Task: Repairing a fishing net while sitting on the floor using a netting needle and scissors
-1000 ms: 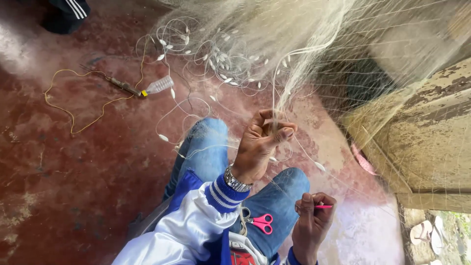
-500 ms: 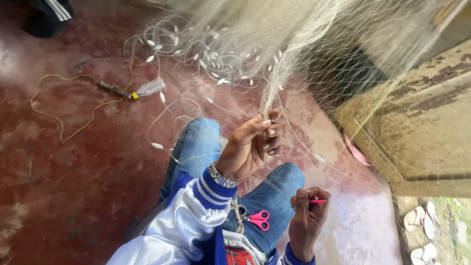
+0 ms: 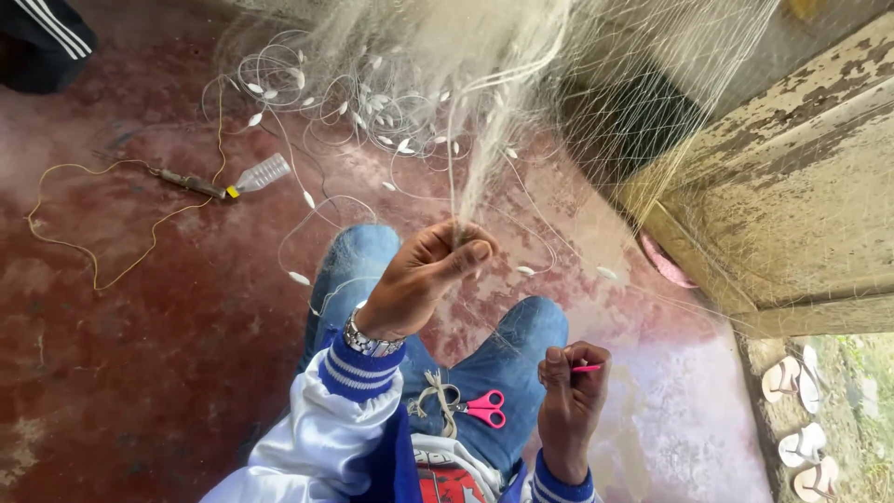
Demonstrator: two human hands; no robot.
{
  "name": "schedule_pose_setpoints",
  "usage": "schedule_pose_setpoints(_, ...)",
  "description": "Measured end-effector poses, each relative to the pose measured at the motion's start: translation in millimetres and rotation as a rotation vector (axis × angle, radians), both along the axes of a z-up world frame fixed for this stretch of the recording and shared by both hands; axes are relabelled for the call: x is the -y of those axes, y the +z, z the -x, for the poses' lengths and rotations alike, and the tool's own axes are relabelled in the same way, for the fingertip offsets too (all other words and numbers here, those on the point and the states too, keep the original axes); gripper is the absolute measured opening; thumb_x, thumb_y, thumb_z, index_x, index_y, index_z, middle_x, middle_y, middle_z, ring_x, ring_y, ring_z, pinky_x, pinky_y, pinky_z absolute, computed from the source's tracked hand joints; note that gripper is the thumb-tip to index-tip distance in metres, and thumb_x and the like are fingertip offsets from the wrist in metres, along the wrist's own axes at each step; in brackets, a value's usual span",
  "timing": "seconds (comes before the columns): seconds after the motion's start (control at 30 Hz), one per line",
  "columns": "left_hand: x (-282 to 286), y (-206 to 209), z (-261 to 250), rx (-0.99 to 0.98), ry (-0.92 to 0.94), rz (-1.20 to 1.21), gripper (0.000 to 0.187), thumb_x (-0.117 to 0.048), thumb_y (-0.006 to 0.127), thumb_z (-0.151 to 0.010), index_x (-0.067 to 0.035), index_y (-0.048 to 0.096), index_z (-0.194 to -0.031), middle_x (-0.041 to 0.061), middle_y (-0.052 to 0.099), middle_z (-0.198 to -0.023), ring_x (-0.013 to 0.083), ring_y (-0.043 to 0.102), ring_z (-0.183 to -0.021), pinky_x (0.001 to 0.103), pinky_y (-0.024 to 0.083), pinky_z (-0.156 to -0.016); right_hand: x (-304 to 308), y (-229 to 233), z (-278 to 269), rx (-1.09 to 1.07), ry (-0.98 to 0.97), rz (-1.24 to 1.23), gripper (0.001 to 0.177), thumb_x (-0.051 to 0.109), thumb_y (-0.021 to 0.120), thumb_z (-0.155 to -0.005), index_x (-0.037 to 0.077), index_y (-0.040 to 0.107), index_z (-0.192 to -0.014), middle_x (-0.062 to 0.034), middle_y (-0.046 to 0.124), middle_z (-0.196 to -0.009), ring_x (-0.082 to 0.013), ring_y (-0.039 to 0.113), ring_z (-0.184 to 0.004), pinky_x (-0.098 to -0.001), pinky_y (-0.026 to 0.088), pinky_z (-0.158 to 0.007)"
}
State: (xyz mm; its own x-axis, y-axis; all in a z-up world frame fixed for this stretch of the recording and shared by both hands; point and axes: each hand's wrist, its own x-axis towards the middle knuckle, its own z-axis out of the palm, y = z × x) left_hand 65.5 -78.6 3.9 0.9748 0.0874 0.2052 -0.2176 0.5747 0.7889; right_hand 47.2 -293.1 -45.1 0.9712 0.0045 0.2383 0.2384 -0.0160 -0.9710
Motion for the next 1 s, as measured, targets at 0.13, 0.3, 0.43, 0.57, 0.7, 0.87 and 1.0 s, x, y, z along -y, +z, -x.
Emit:
schedule_pose_setpoints(0.13, 1, -1, -1, 0.064, 0.066, 0.044, 0.016, -0.022, 0.057, -0.088, -0.007, 0.060, -0.093, 0.002, 0.061, -0.088, 0.0088, 0.051, -0.076, 0.021, 0.040, -0.073, -1, -1, 1, 0.000, 0.014, -0.012, 0.015, 0.011, 0.053, -0.088, 0.011, 0.039, -0.087, -0.0008, 0.036, -0.068, -0.0106, 0.039, -0.053, -0.0237, 0.033, -0.050)
schedule_pose_setpoints(0.3, 3, -10, -2, 0.019, 0.187, 0.068, 0.018, -0.022, 0.061, -0.085, -0.005, 0.062, -0.091, 0.004, 0.060, -0.076, 0.0105, 0.055, -0.074, 0.022, 0.043, -0.073, -3, 1, 3, 0.004, -0.002, 0.033, 0.015, 0.012, 0.054, -0.088, 0.010, 0.039, -0.086, -0.0014, 0.037, -0.065, -0.0104, 0.041, -0.054, -0.0232, 0.034, -0.051)
schedule_pose_setpoints(0.43, 1, -2, 2, 0.073, 0.175, 0.072, 0.022, -0.027, 0.060, -0.085, -0.005, 0.060, -0.087, 0.004, 0.058, -0.074, 0.0125, 0.053, -0.071, 0.025, 0.044, -0.070, -2, 0, 3, 0.003, 0.006, 0.025, 0.014, 0.010, 0.053, -0.088, 0.011, 0.039, -0.087, -0.0011, 0.039, -0.072, -0.0109, 0.041, -0.055, -0.0236, 0.035, -0.052)
schedule_pose_setpoints(0.57, -3, 3, 6, 0.178, 0.100, 0.274, 0.020, -0.027, 0.053, -0.090, -0.008, 0.052, -0.085, 0.004, 0.050, -0.082, 0.0165, 0.054, -0.080, 0.027, 0.043, -0.073, -6, 5, 4, 0.000, -0.001, 0.052, 0.015, 0.011, 0.054, -0.088, 0.010, 0.039, -0.086, -0.0014, 0.038, -0.067, -0.0110, 0.042, -0.055, -0.0229, 0.035, -0.051)
schedule_pose_setpoints(0.7, -3, 0, 6, 0.138, 0.103, 0.543, 0.014, -0.019, 0.057, -0.088, -0.006, 0.052, -0.086, 0.011, 0.056, -0.106, 0.0211, 0.060, -0.088, 0.030, 0.048, -0.068, -8, 7, 4, -0.010, -0.005, 0.085, 0.015, 0.014, 0.053, -0.089, 0.011, 0.038, -0.086, -0.0022, 0.036, -0.064, -0.0125, 0.042, -0.054, -0.0239, 0.035, -0.053)
schedule_pose_setpoints(0.87, -1, 7, 4, 0.110, 0.030, 0.682, 0.010, -0.017, 0.056, -0.085, -0.010, 0.051, -0.081, 0.006, 0.054, -0.081, 0.0153, 0.049, -0.066, 0.022, 0.037, -0.054, -7, 2, 3, -0.007, -0.015, 0.061, 0.016, 0.014, 0.054, -0.088, 0.011, 0.039, -0.086, -0.0021, 0.037, -0.065, -0.0113, 0.043, -0.054, -0.0225, 0.035, -0.052)
schedule_pose_setpoints(1.0, 7, 5, 3, -0.040, 0.100, 0.503, 0.014, -0.021, 0.057, -0.084, -0.015, 0.046, -0.082, 0.001, 0.051, -0.077, 0.0109, 0.051, -0.059, 0.018, 0.036, -0.044, -7, 6, 4, -0.014, -0.019, 0.073, 0.016, 0.015, 0.054, -0.088, 0.010, 0.038, -0.086, -0.0022, 0.036, -0.064, -0.0116, 0.042, -0.054, -0.0232, 0.035, -0.051)
